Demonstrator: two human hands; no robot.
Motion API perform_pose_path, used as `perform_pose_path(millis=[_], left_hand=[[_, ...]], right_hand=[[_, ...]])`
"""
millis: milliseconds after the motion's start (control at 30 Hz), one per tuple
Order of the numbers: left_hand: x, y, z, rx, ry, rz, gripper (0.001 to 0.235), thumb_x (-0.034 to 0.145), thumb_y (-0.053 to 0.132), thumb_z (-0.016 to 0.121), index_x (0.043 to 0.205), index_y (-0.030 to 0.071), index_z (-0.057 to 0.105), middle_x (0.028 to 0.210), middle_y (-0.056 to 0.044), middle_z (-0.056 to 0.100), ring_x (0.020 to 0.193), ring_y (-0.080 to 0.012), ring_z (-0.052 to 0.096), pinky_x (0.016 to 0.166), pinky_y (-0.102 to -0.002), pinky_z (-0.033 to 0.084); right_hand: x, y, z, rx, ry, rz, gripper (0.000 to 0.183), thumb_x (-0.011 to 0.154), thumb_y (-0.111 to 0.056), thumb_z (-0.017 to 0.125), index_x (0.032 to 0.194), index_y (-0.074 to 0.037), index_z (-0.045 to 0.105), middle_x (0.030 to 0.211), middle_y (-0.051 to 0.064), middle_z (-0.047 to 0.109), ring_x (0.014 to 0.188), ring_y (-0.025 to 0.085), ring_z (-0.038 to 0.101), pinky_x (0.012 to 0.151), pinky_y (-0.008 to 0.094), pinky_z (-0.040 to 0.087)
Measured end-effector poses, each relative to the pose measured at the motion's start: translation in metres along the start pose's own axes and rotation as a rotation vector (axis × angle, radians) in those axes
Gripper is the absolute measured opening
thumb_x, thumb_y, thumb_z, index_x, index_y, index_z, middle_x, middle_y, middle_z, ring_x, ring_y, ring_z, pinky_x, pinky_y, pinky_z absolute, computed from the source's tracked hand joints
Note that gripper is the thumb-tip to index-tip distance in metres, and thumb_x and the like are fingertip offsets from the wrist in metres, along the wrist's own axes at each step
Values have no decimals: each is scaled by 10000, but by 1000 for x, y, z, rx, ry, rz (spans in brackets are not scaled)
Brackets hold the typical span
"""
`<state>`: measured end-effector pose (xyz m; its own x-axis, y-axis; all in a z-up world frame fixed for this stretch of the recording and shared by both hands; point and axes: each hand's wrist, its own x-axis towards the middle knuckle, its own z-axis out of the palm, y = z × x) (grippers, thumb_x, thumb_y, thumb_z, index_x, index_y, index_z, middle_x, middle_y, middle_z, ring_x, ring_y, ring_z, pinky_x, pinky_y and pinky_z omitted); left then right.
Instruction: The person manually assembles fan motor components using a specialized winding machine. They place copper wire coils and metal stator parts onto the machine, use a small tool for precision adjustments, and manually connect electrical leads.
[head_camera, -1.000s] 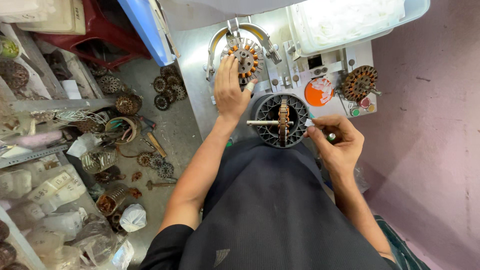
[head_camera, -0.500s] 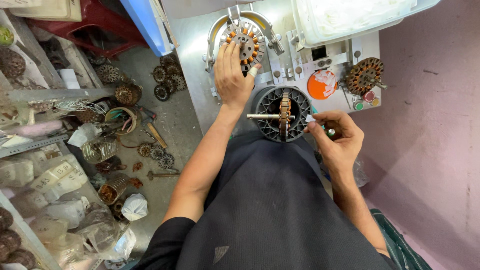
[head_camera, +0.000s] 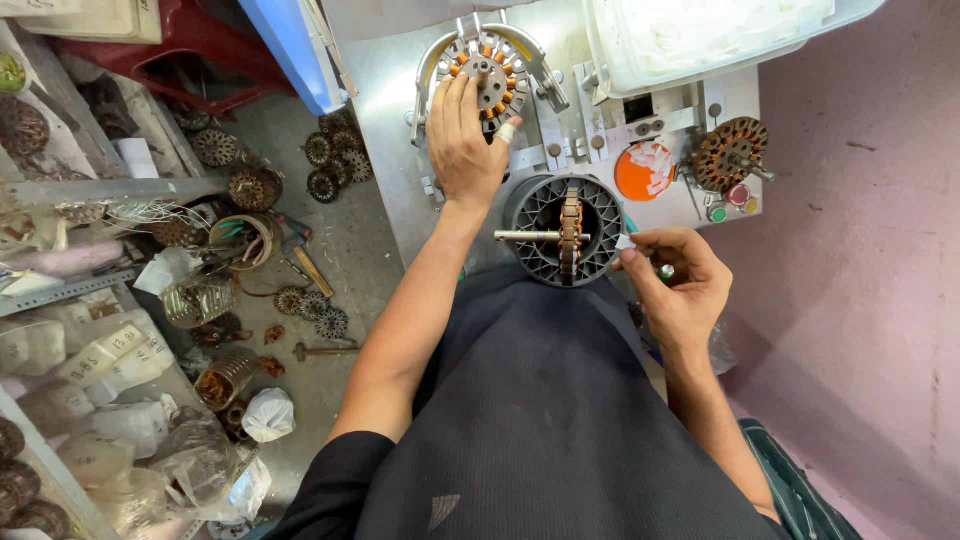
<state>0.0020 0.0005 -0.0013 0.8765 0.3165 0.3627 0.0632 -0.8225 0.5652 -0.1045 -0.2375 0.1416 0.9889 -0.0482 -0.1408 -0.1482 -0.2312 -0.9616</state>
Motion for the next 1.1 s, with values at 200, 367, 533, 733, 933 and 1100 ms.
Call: perform_pose_path(millis=[200, 367, 533, 733, 933, 1100], left_hand=[[5, -2, 2, -4, 8, 2, 781, 752, 375, 916, 1354, -3, 593, 1419, -124, 579, 1414, -316, 463, 1165, -446, 395], [13, 11, -14, -120, 1, -63, 725, 776, 285, 889, 1362, -5, 578, 1431, -135, 566, 1410, -326, 458, 1178, -450, 395], [-10, 43, -73, -715, -265, -203, 548, 849, 78, 727, 1382, 59, 602, 1434, -90, 620, 1374, -262, 575, 1155, -378, 481], [-23, 46, -98, -1210, -859, 81, 611, 776, -35, 602, 1376, 79, 620, 1569, -90, 540, 1558, -280, 433, 1328, -411, 328], [-22, 34, -80, -1245, -923, 107, 563, 803, -104, 704, 1337, 71, 680, 1464, -82, 632, 1525, -281, 474, 1327, -419, 346], [-23, 30, -75, -1271, -929, 90, 518, 807, -92, 746, 1298, 70, 707, 1419, -76, 659, 1500, -270, 506, 1311, -412, 365]], right_hand=[[2, 1, 2, 29, -6, -29, 148, 956, 38, 734, 1087, 56, 668, 913, 82, 716, 829, 120, 728, 719, 211, 561], [1, -2, 10, -64, -6, -73, 142, 957, 52, 746, 1085, 51, 683, 936, 55, 719, 845, 97, 689, 741, 212, 541], [0, -10, 23, -295, -9, -194, 170, 890, 44, 786, 1036, 5, 708, 943, 71, 713, 751, 110, 659, 644, 223, 502], [2, -6, 35, -431, -17, -402, 209, 887, 63, 790, 1057, -21, 702, 987, 106, 701, 839, 183, 711, 738, 278, 549], [1, 1, 38, -504, 12, -434, 220, 855, 64, 816, 1029, -18, 709, 939, 97, 709, 724, 172, 676, 648, 290, 531], [0, 7, 41, -580, 39, -571, 248, 845, 50, 828, 1036, -36, 695, 943, 97, 696, 789, 221, 705, 691, 326, 559]])
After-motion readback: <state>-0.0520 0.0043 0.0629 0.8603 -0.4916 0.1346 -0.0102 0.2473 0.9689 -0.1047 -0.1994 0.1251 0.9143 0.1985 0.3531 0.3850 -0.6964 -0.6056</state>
